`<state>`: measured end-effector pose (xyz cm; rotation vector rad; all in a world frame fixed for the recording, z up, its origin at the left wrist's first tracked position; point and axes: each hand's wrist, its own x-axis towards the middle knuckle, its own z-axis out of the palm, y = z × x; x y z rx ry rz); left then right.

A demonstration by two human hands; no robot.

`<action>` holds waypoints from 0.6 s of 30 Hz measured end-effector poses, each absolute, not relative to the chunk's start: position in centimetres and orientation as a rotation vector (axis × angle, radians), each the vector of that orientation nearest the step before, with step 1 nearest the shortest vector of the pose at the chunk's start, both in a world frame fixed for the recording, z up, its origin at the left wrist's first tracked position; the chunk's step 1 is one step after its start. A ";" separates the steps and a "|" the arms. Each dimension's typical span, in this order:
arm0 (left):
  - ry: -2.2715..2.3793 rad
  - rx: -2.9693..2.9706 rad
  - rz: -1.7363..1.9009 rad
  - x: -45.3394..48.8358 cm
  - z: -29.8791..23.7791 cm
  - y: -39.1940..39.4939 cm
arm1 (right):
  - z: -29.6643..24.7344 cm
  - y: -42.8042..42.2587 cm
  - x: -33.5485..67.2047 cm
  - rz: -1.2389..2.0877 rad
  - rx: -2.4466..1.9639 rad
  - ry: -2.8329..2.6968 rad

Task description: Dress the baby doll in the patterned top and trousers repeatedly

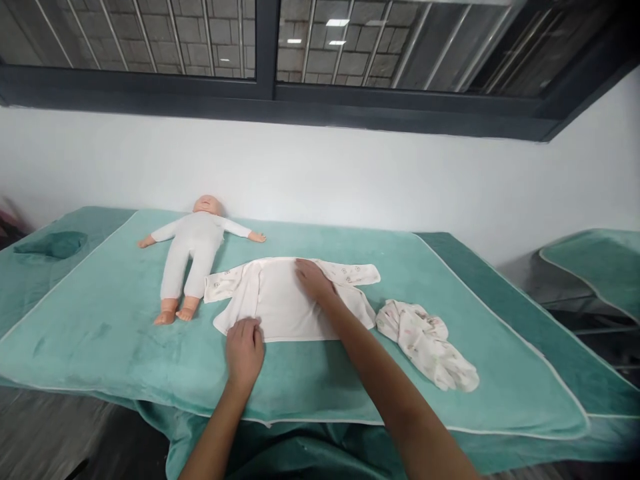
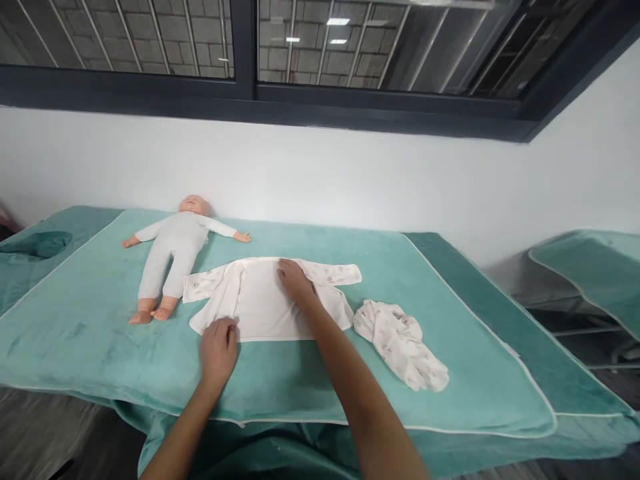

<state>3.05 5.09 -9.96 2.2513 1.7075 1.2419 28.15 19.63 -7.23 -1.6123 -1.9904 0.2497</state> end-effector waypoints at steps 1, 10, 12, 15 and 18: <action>1.705 2.251 1.244 3.0 -10.0 5.1 | -7.2 19.3 29.1 0.241 -1.641 -1.975; 1.683 2.288 1.225 2.8 -9.9 5.1 | -8.4 11.1 27.5 0.073 -1.617 -2.095; 1.685 2.320 1.211 2.8 -9.9 5.1 | -8.4 8.8 27.9 0.092 -1.631 -2.100; 1.714 2.329 1.204 2.9 -9.8 4.9 | -8.3 6.1 29.0 0.095 -1.715 -2.064; 1.735 2.333 1.206 2.9 -9.7 4.8 | -8.2 3.9 29.5 0.023 -1.808 -2.011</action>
